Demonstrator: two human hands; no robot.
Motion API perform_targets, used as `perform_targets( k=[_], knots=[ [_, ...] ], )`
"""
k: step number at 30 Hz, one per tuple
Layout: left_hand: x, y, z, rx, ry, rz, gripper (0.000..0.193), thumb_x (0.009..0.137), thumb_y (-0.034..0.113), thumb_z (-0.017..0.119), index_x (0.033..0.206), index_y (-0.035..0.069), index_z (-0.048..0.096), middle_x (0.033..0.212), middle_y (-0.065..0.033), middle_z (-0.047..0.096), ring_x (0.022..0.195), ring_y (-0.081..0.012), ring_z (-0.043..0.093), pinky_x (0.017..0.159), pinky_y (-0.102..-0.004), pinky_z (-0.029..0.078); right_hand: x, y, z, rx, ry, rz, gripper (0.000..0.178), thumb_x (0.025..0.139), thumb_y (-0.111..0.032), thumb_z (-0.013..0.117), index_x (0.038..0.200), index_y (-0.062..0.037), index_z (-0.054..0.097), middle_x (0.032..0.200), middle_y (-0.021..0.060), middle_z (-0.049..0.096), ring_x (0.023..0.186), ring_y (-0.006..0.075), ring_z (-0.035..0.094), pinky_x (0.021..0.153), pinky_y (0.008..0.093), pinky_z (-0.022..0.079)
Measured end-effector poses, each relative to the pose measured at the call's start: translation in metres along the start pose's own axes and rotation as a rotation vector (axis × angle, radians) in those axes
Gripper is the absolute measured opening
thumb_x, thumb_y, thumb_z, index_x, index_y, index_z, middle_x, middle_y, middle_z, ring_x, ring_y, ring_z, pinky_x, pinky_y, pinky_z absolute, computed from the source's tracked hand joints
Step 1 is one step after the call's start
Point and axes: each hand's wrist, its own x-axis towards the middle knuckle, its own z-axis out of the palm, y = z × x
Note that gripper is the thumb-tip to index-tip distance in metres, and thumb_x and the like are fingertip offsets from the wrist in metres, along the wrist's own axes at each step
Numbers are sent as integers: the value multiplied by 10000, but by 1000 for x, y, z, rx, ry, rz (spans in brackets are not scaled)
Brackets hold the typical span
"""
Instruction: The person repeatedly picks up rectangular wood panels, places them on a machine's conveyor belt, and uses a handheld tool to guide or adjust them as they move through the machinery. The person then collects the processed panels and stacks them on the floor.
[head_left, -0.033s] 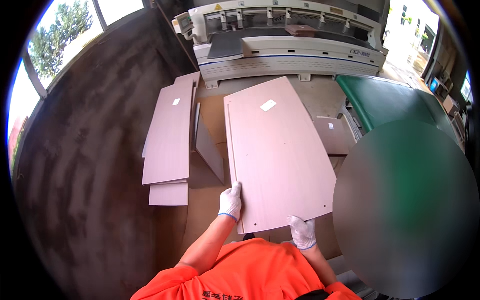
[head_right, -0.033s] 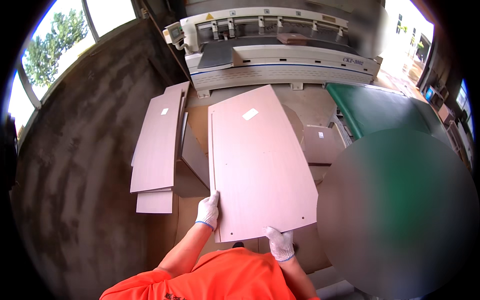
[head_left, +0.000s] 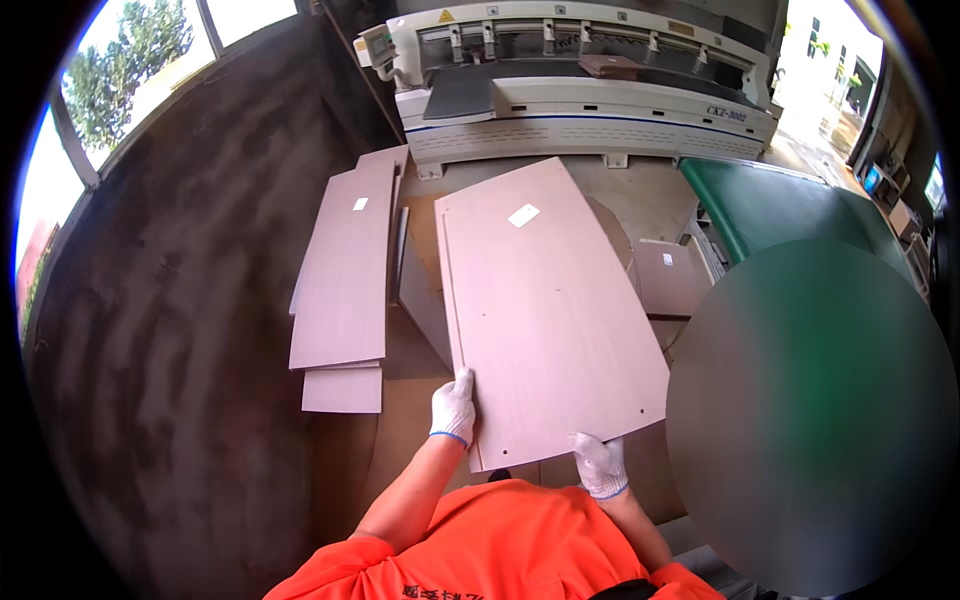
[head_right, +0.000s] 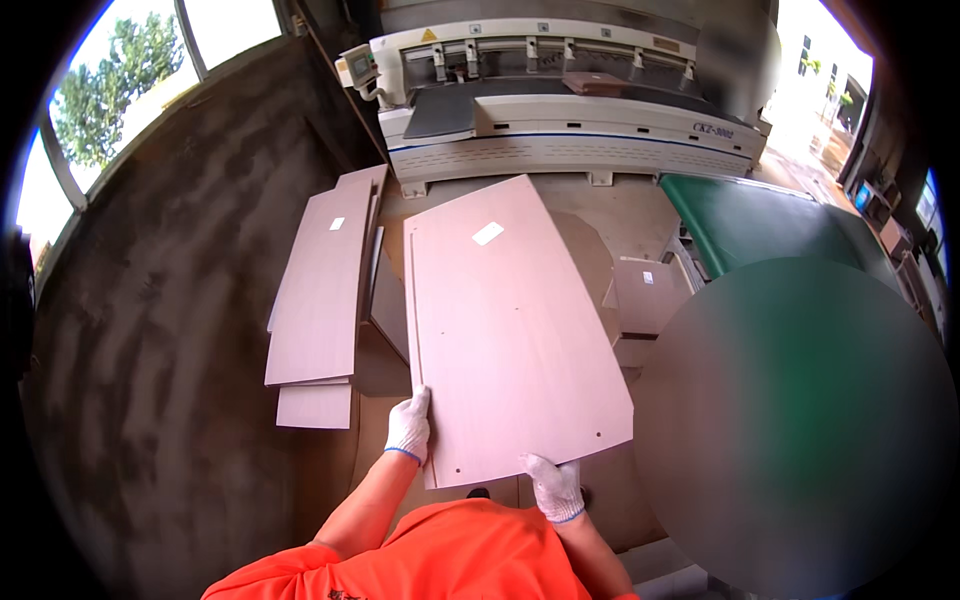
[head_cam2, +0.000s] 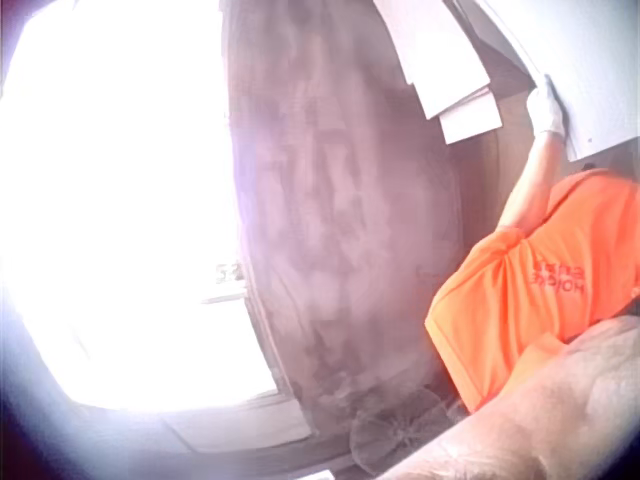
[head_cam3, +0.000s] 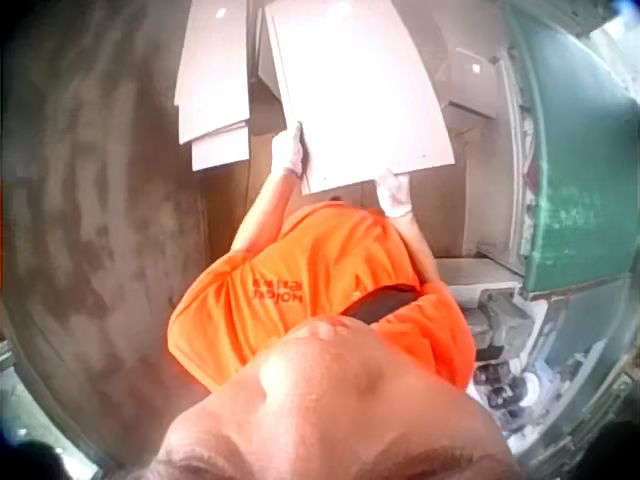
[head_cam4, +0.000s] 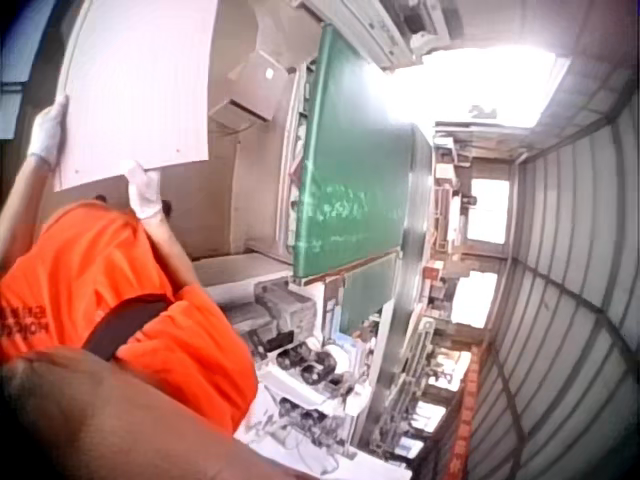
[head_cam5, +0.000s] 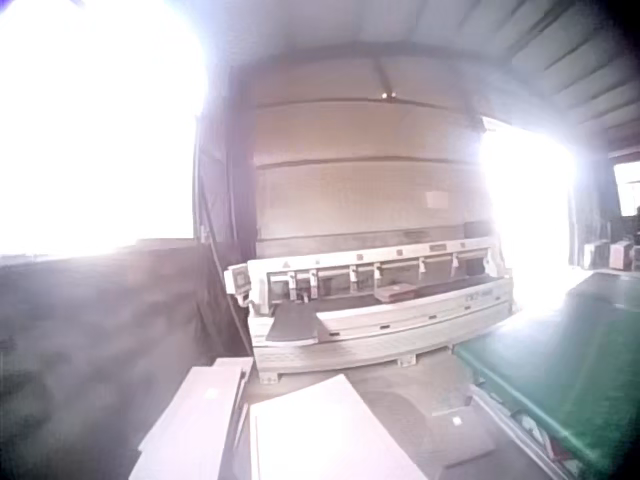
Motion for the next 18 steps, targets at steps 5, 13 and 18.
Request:
perform_targets(
  k=[5, 13, 18],
  knots=[
    [32, 4, -80, -76, 245, -83, 543, 1039, 429, 660, 763, -38, 649, 685, -22, 541, 644, -144, 425, 598, -386, 409, 57, 37, 64, 211, -244, 280, 349, 839, 38, 720, 1176, -19, 654, 1055, 49, 678, 942, 160, 664, 857, 322, 550],
    [78, -30, -68, -289, 518, -48, 492, 1048, 400, 614, 875, -57, 679, 815, -98, 677, 728, -195, 599, 708, -389, 525, 184, 112, 56, 230, -466, 646, 469, 863, -5, 773, 1309, -35, 630, 1162, 82, 702, 1037, 217, 702, 910, 383, 594],
    [134, -27, 4, -447, 502, -137, 593, 1081, 485, 520, 1190, -82, 657, 1095, -123, 710, 903, -256, 677, 812, -403, 565, 302, 101, 62, 59, -395, 776, 423, 912, -123, 791, 1284, 22, 648, 1192, 113, 722, 1078, 249, 720, 910, 447, 619]
  ],
)
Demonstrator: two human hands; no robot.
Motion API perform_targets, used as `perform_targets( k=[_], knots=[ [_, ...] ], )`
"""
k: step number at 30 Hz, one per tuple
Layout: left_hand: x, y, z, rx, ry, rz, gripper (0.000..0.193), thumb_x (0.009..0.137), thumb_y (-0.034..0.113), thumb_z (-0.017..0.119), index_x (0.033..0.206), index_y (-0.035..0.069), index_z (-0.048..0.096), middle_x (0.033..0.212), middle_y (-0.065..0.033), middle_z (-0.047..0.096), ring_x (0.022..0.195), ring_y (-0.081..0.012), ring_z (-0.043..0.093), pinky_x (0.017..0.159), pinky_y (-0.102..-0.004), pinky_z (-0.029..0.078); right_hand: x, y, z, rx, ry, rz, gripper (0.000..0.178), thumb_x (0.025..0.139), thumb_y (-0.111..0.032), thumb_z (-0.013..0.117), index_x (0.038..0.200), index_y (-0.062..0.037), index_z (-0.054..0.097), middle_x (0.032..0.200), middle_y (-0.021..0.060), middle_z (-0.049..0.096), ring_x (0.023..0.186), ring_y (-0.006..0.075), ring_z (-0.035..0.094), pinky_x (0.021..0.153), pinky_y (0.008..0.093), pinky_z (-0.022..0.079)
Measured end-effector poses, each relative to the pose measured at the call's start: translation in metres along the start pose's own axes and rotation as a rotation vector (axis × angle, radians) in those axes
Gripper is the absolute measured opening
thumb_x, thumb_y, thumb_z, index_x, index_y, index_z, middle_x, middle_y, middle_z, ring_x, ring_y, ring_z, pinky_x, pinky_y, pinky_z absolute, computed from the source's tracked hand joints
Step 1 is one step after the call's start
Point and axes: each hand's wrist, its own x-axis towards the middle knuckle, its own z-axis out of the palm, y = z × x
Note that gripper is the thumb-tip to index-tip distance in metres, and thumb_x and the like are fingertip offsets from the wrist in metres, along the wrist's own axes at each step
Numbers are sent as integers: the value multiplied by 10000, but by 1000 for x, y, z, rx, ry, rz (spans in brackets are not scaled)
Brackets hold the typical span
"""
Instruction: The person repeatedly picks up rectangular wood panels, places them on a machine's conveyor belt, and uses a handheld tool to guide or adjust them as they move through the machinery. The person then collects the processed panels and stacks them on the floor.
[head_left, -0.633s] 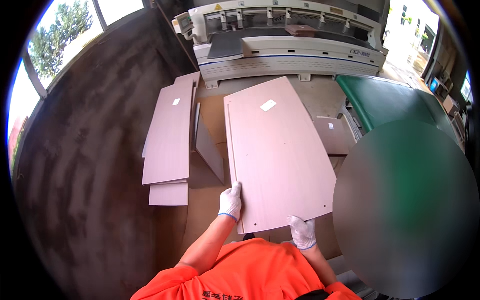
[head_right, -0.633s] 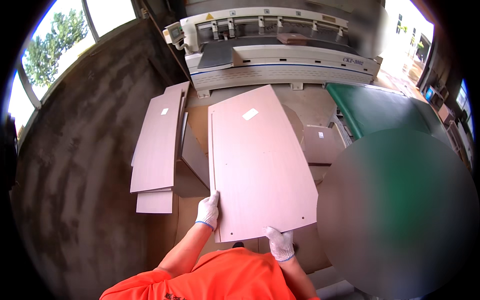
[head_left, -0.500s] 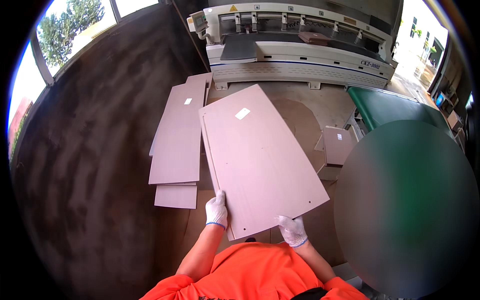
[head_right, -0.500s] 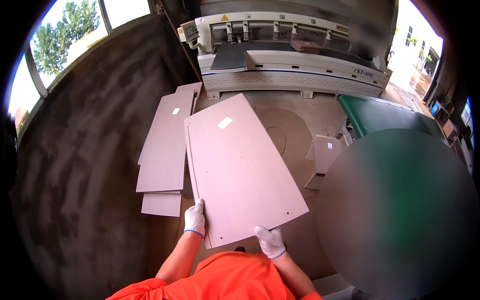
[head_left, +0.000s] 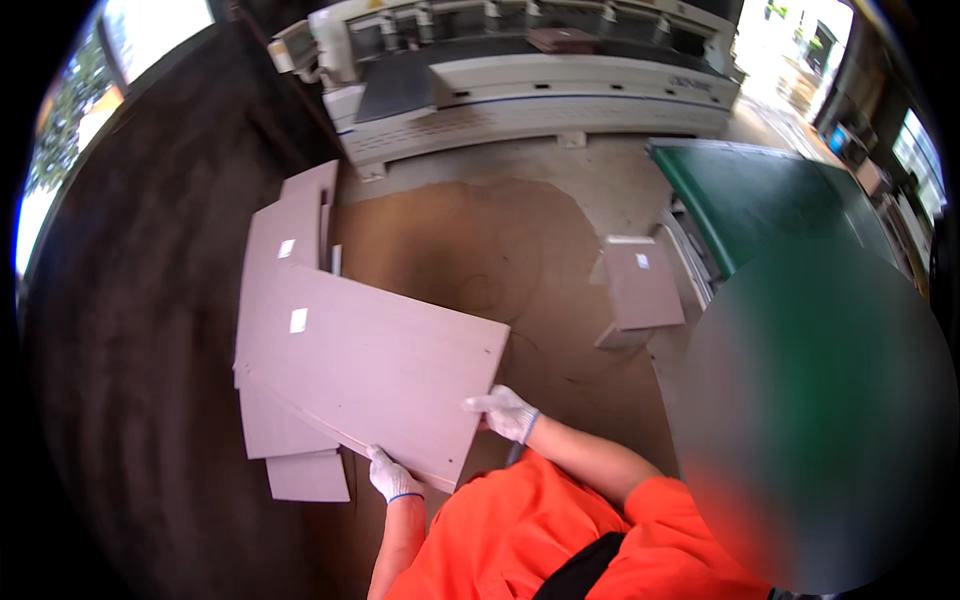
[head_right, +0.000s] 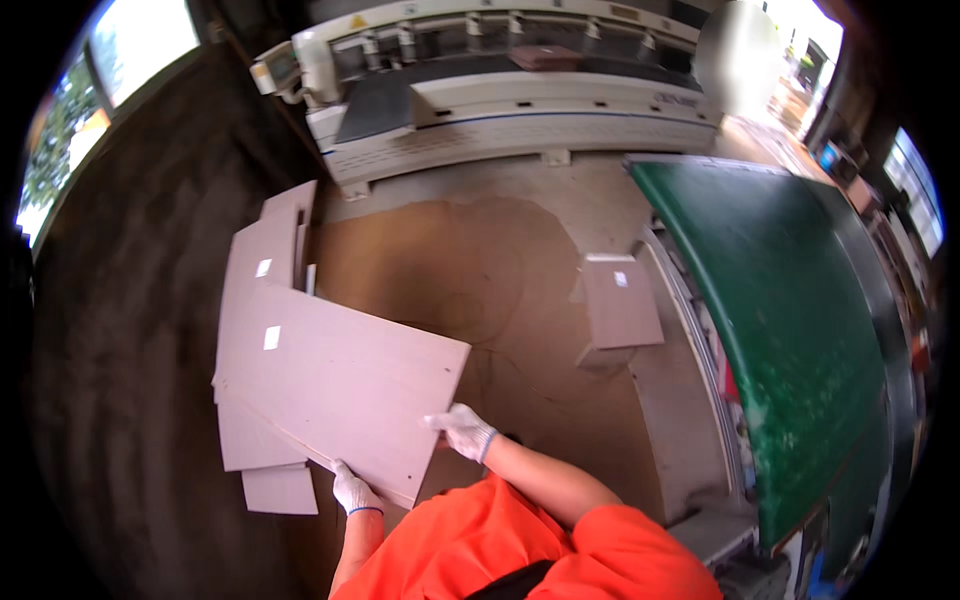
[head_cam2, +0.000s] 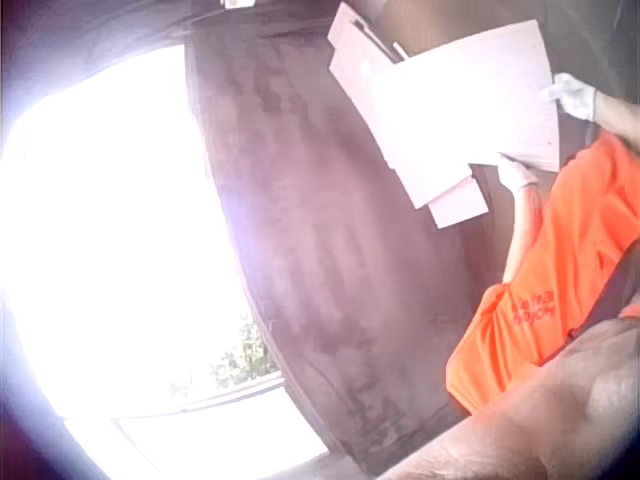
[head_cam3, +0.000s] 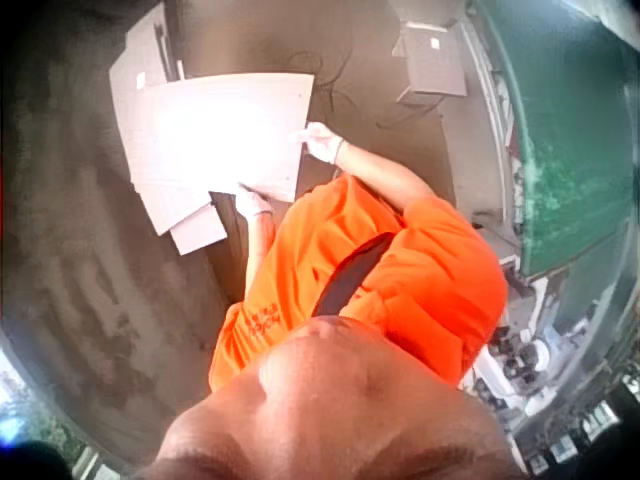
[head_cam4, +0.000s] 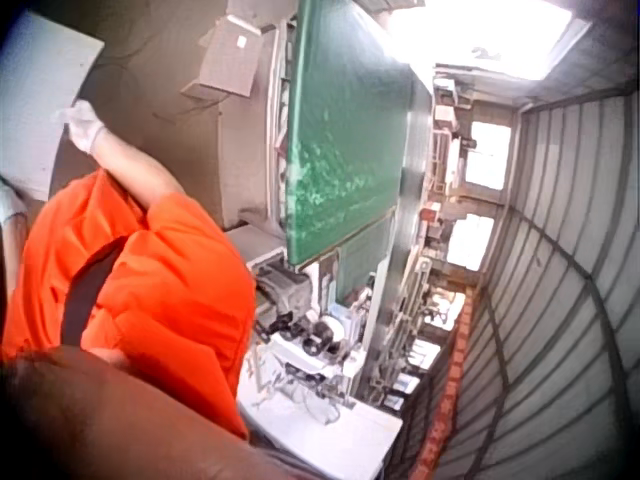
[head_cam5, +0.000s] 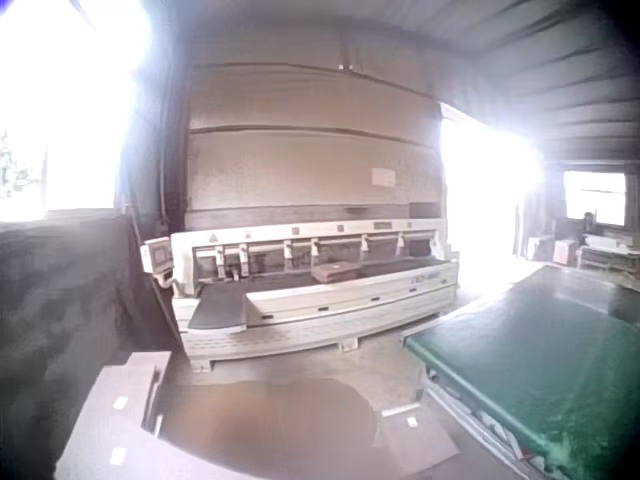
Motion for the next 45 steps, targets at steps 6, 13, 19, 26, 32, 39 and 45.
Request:
perform_targets(
  k=[6, 13, 19, 26, 32, 39, 45],
  knots=[
    [1, -27, 95, -103, -249, -334, 443, 1079, 485, 549, 1249, 90, 653, 1269, -63, 666, 1141, -248, 655, 879, -441, 592, 48, -41, -55, -47, 102, -94, 452, 917, -205, 834, 1234, 75, 674, 1223, 129, 729, 1075, 192, 708, 968, 373, 571],
    [108, 14, 111, -410, -230, -287, 241, 1004, 342, 705, 1064, 110, 676, 1138, -36, 711, 1090, -246, 683, 979, -471, 584, 58, -127, -82, -214, 499, -110, 385, 904, -284, 842, 1096, 18, 698, 952, 40, 671, 805, 135, 571, 708, 331, 482],
    [154, 52, 84, -448, -152, -273, 234, 1020, 250, 686, 1165, 66, 694, 1197, -74, 717, 1160, -270, 665, 1059, -497, 555, 61, -122, -103, -283, 631, -197, 359, 894, -280, 845, 1051, 20, 724, 929, 34, 705, 799, 116, 614, 717, 295, 503],
    [156, 67, 85, -575, -185, -375, 180, 1022, 137, 693, 1172, 39, 680, 1164, -84, 726, 1101, -267, 695, 1022, -453, 584, 69, -151, -62, -334, 696, -284, 366, 876, -208, 869, 1077, 54, 711, 1016, 88, 734, 896, 147, 667, 835, 320, 550],
    [113, 78, 41, -683, -140, -408, 250, 1086, 179, 597, 1271, 13, 614, 1294, -132, 668, 1220, -322, 653, 1059, -540, 577, 146, -180, -51, -589, 482, -212, 508, 856, -224, 885, 1181, 107, 678, 1117, 149, 728, 1000, 180, 675, 917, 347, 552],
    [106, 74, 41, -885, -46, -470, 332, 1093, 339, 596, 1292, 73, 605, 1386, -137, 635, 1271, -355, 629, 1075, -584, 538, 302, -235, 61, -1093, 184, -397, 617, 855, -248, 862, 1336, 71, 643, 1290, 188, 709, 1185, 299, 677, 1057, 385, 527],
    [81, 134, 99, -379, -668, -412, 342, 1054, 293, 670, 1193, -20, 664, 1155, -206, 719, 1052, -353, 721, 943, -485, 597, 322, -154, 136, -1242, 632, -390, 1113, 801, -467, 875, 1566, 123, 322, 1637, 337, 335, 1508, 443, 390, 1247, 436, 353]
  ],
)
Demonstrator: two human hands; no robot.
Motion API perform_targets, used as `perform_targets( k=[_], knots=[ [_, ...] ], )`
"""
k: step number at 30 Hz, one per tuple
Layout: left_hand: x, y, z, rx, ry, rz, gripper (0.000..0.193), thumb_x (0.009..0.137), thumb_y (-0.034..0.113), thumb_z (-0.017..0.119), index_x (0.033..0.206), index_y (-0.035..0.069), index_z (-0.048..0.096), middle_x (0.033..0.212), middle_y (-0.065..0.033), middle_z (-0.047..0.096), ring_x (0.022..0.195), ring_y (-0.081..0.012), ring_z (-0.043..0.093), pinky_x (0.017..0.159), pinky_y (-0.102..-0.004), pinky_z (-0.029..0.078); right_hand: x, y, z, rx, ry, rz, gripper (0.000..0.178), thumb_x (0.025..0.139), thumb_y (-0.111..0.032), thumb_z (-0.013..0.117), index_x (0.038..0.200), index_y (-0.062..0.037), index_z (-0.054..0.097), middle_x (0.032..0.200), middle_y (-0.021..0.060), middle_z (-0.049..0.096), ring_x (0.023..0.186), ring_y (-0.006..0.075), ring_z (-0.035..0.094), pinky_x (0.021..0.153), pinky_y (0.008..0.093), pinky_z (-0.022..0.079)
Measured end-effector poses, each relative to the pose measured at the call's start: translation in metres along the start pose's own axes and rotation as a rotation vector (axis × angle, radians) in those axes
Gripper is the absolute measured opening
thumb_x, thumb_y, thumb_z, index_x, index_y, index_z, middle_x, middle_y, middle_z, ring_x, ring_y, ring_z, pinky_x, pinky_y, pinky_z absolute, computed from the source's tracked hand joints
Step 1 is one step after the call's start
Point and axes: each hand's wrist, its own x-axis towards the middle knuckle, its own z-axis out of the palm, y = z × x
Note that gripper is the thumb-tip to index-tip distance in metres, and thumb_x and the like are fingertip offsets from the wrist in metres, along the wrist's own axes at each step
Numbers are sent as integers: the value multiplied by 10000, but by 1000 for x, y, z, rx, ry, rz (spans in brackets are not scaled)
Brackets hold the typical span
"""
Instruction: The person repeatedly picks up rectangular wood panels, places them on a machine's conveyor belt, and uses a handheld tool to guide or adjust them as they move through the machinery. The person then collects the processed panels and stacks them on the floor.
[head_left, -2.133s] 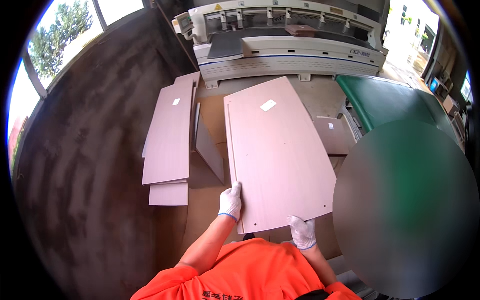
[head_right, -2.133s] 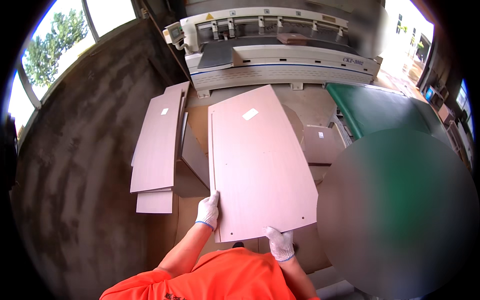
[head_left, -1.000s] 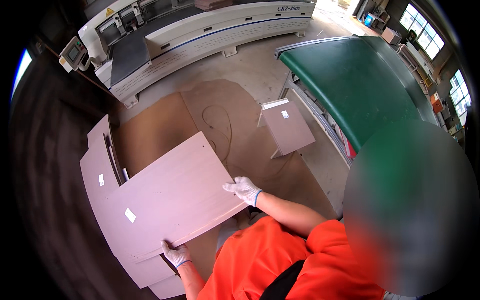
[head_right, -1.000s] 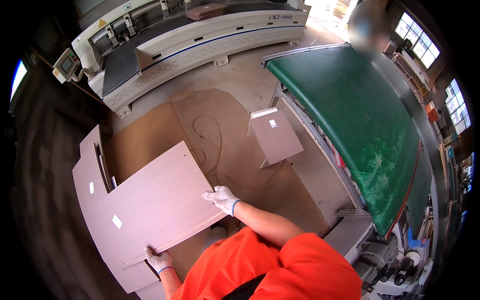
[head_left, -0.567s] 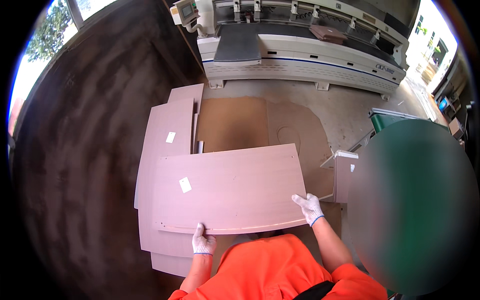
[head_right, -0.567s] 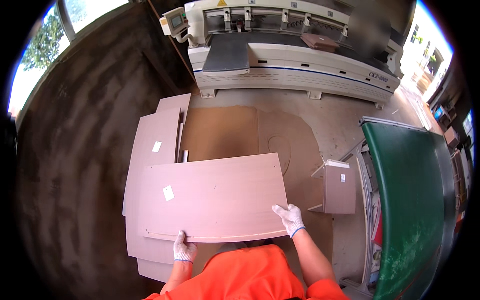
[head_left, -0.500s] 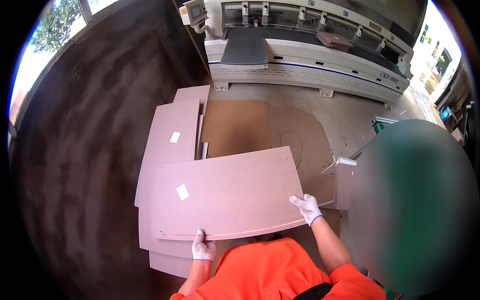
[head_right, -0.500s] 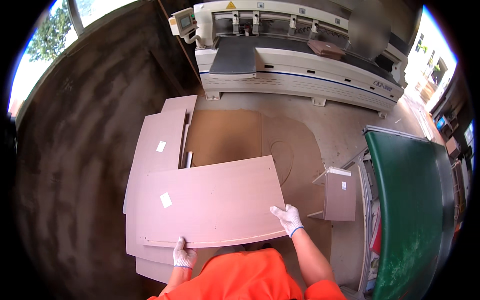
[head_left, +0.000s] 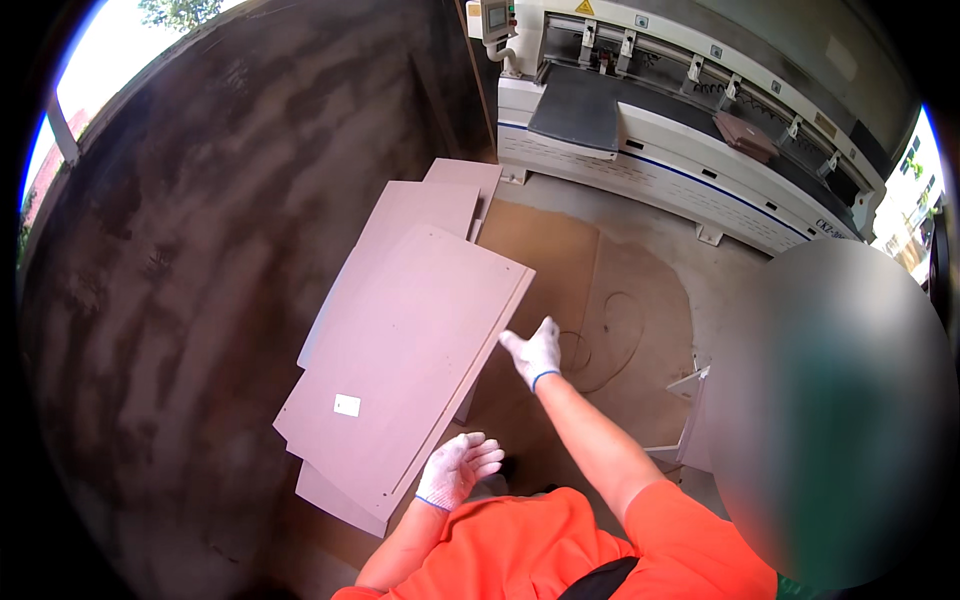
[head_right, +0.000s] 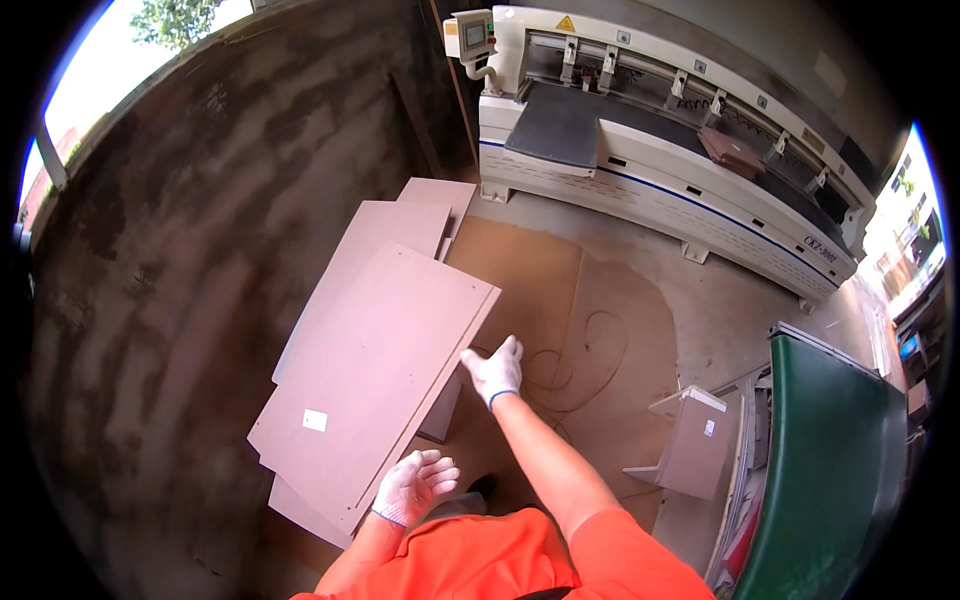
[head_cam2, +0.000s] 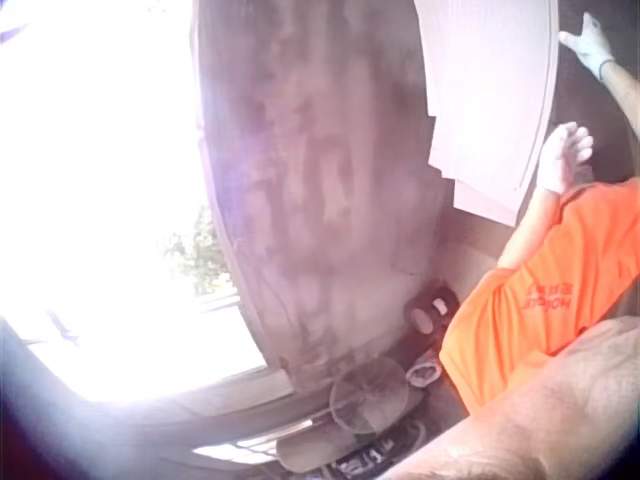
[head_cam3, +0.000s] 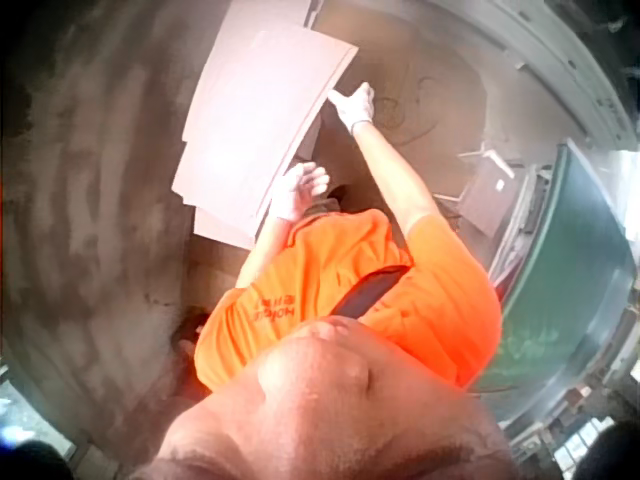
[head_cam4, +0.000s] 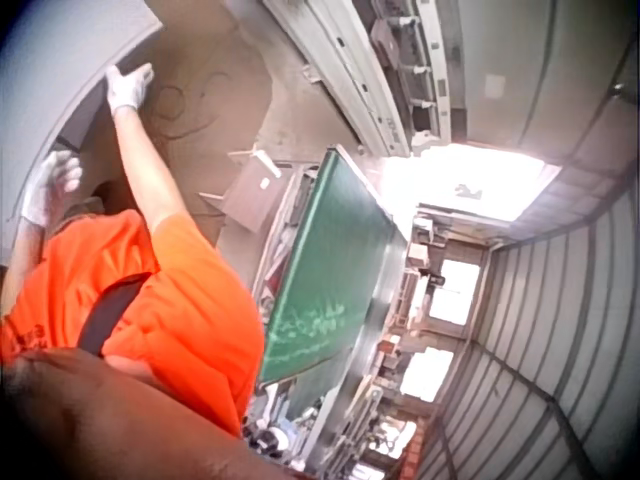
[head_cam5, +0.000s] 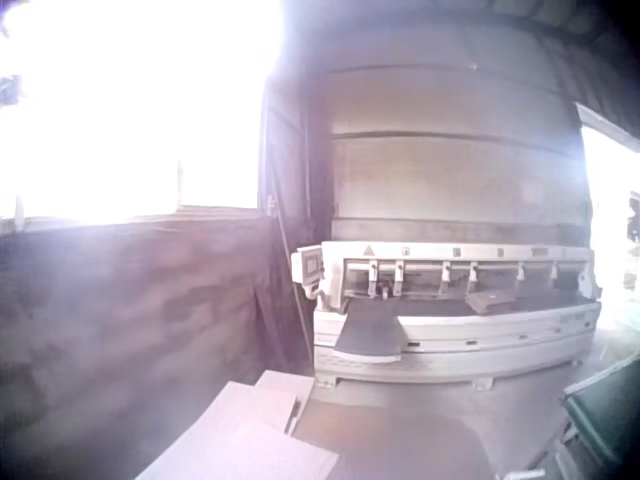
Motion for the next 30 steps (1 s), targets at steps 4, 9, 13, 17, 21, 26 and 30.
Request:
perform_targets(
  k=[4, 9, 13, 17, 21, 26, 30],
  knots=[
    [-16, 54, 2, 1559, 141, 692, 595, 864, 296, 817, 1316, -52, 649, 1248, -228, 678, 1180, -380, 655, 1039, -494, 522, -52, 39, 61, 409, -548, -53, 1101, 862, -220, 858, 1633, 113, 146, 1606, 336, 415, 1493, 373, 453, 1214, 395, 389],
    [-39, 57, -38, 2317, 80, 576, 1038, 617, 515, 916, 1441, 15, 530, 1503, -273, 446, 1459, -499, 345, 1230, -642, 222, -78, 12, 32, 669, -901, -57, 1068, 886, -99, 790, 1672, 43, 80, 1690, 250, 300, 1533, 392, 365, 1202, 424, 410],
    [-36, 46, -71, 2298, -48, 739, 753, 676, 215, 757, 1377, 24, 557, 1410, -238, 485, 1402, -493, 392, 1198, -691, 226, -81, -12, 11, 786, -974, 4, 1037, 905, -106, 787, 1675, 30, 105, 1751, 207, 164, 1600, 385, 222, 1250, 437, 357],
    [9, 49, -64, 2235, 20, 821, 754, 689, 136, 670, 1420, -6, 547, 1510, -251, 478, 1476, -488, 360, 1241, -685, 186, -74, -16, -2, 972, -963, 27, 882, 919, -91, 791, 1628, 61, 288, 1683, 221, 335, 1539, 318, 375, 1205, 402, 426],
    [58, 56, -62, 2301, -10, 803, 849, 716, 155, 691, 1520, -16, 478, 1625, -246, 416, 1557, -448, 294, 1296, -622, 141, -92, 71, -6, 869, -707, 124, 782, 936, -124, 795, 1578, 70, 393, 1593, 223, 481, 1405, 273, 539, 1115, 386, 495],
    [99, 54, -41, 2334, -4, 841, 858, 754, 146, 706, 1547, -53, 446, 1645, -243, 408, 1579, -414, 279, 1329, -516, 134, -165, 258, -92, 775, -396, 577, 533, 886, -273, 856, 1316, -33, 651, 1083, 43, 696, 905, 143, 643, 719, 325, 507],
    [109, 24, 27, 2111, -66, 763, 642, 743, 132, 767, 1344, -39, 622, 1396, -263, 620, 1316, -448, 569, 1136, -498, 454, -293, 419, -187, 492, 240, 582, 308, 891, -236, 793, 696, -122, 583, 598, 18, 530, 559, 167, 538, 494, 367, 366]
  ],
)
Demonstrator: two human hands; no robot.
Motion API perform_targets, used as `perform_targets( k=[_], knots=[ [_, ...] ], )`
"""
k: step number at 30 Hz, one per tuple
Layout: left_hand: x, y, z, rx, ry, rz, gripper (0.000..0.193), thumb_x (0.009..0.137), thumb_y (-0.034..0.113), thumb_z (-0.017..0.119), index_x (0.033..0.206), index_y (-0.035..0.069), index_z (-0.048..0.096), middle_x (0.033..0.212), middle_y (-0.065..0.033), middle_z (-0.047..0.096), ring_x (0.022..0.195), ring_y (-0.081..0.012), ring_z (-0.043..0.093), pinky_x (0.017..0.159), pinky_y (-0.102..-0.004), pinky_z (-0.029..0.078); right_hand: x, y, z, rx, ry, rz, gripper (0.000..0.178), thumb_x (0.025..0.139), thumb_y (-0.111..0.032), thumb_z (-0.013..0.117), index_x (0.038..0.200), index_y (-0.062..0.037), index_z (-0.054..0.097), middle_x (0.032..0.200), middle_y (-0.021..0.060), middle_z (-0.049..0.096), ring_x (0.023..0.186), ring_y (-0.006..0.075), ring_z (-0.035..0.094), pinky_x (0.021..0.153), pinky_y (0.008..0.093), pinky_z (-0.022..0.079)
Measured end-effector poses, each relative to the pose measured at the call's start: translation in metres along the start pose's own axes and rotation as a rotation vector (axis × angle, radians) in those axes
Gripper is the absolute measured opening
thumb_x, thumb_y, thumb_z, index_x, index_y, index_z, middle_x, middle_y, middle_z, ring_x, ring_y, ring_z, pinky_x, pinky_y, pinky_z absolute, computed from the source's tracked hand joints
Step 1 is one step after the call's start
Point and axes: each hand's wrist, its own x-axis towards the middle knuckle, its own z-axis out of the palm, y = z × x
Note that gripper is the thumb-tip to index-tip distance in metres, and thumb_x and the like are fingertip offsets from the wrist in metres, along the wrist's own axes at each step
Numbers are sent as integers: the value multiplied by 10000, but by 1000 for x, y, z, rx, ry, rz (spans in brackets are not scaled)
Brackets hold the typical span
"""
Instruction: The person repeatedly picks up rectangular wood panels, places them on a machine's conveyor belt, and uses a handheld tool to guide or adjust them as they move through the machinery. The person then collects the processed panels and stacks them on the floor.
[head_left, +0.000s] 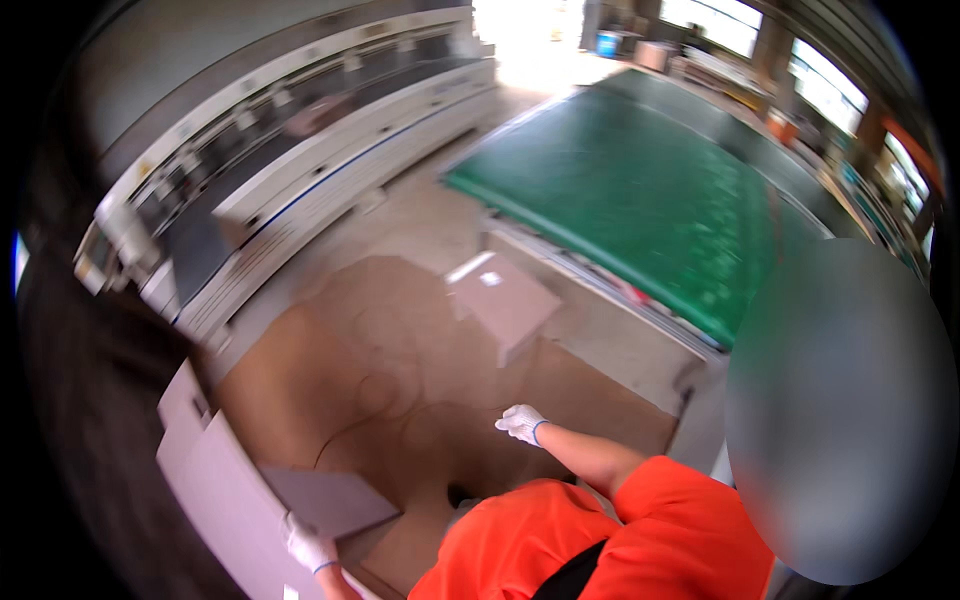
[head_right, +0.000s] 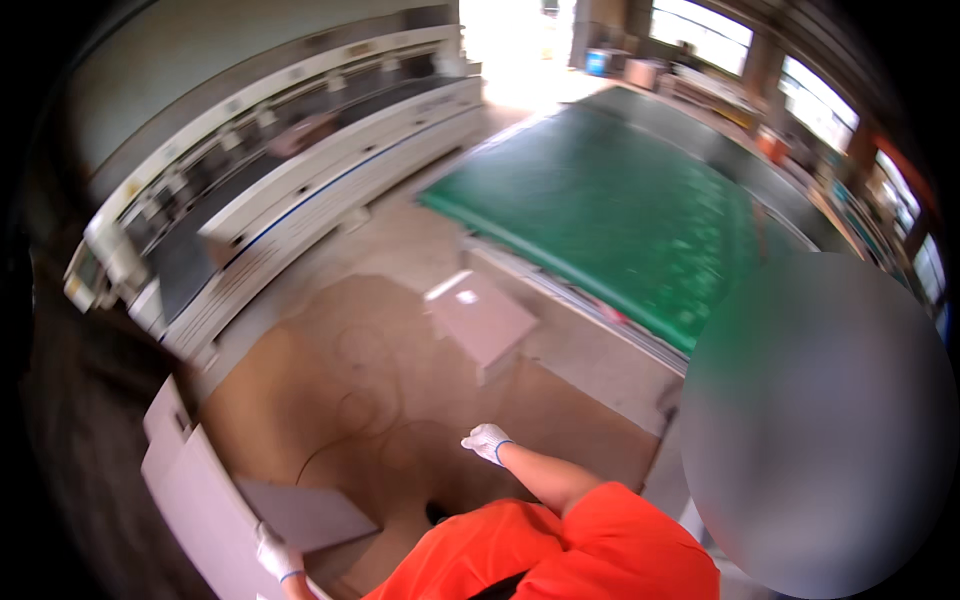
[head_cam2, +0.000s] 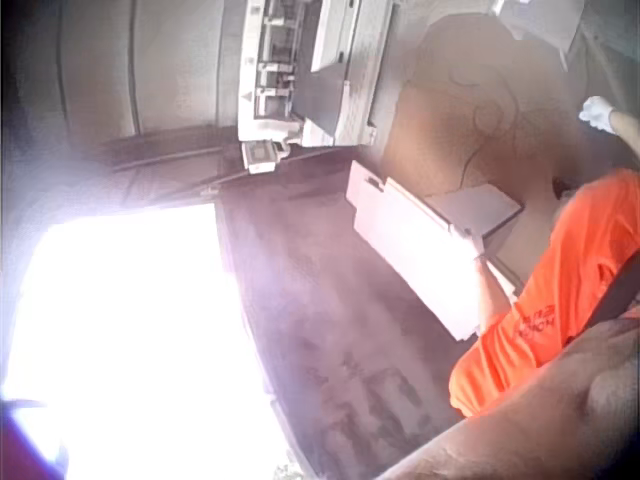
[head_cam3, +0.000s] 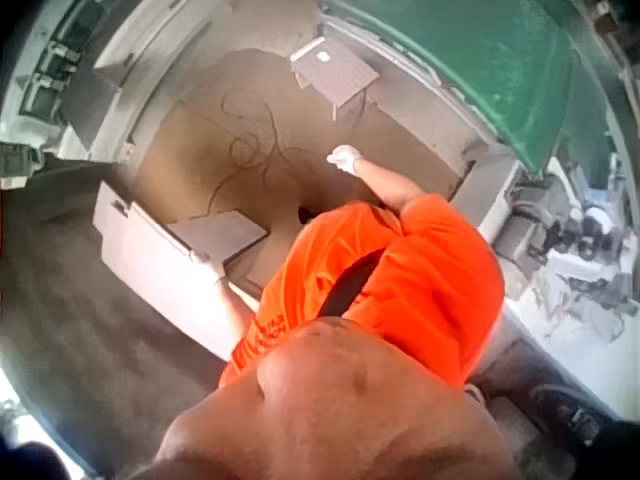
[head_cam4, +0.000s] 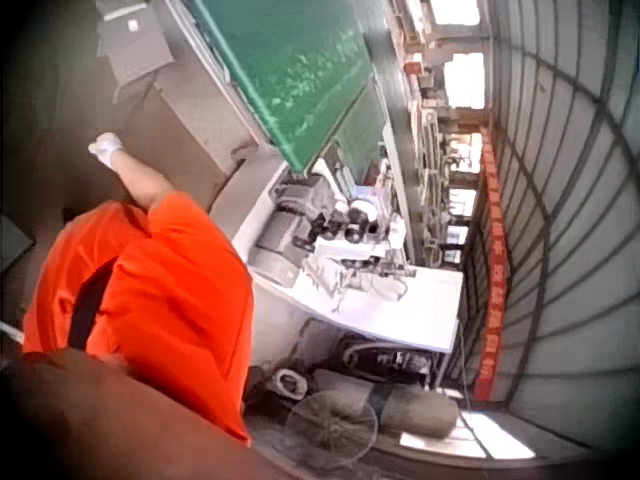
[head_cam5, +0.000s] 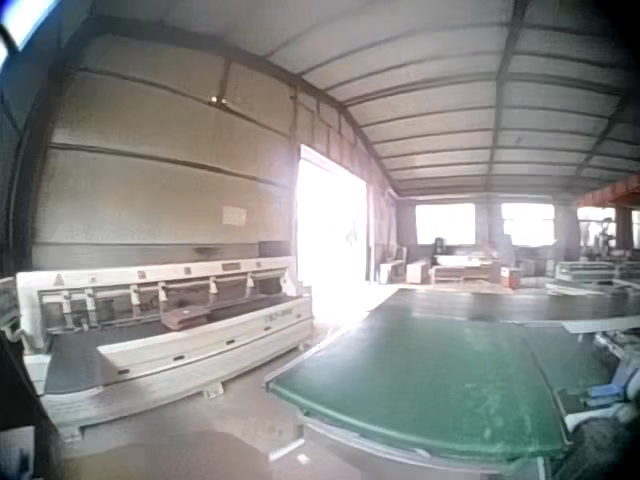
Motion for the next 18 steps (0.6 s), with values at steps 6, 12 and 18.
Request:
perform_targets(
  k=[6, 12, 18],
  knots=[
    [-2, 151, 139, -2, 23, 541, 467, 793, 97, 725, 1222, -84, 682, 1323, -302, 662, 1254, -449, 630, 1108, -487, 495, -77, 166, -181, 922, 368, 230, 218, 913, -230, 796, 821, -77, 671, 670, 46, 623, 514, 204, 552, 471, 375, 409],
    [-160, 460, 239, -221, -581, 1203, 566, 814, 242, 788, 1287, -43, 662, 1363, -269, 654, 1280, -449, 607, 1110, -501, 484, -222, 334, -247, 885, 822, 494, 164, 922, -205, 798, 875, -117, 668, 748, 29, 643, 563, 198, 587, 480, 371, 436],
    [-297, 664, 271, -264, -925, 1678, 595, 813, 293, 784, 1325, 21, 653, 1433, -238, 611, 1263, -434, 614, 1084, -529, 485, -328, 417, -265, 1367, 1009, 327, 175, 962, -215, 731, 1062, -77, 691, 890, 73, 694, 671, 242, 669, 538, 362, 505]
  ],
)
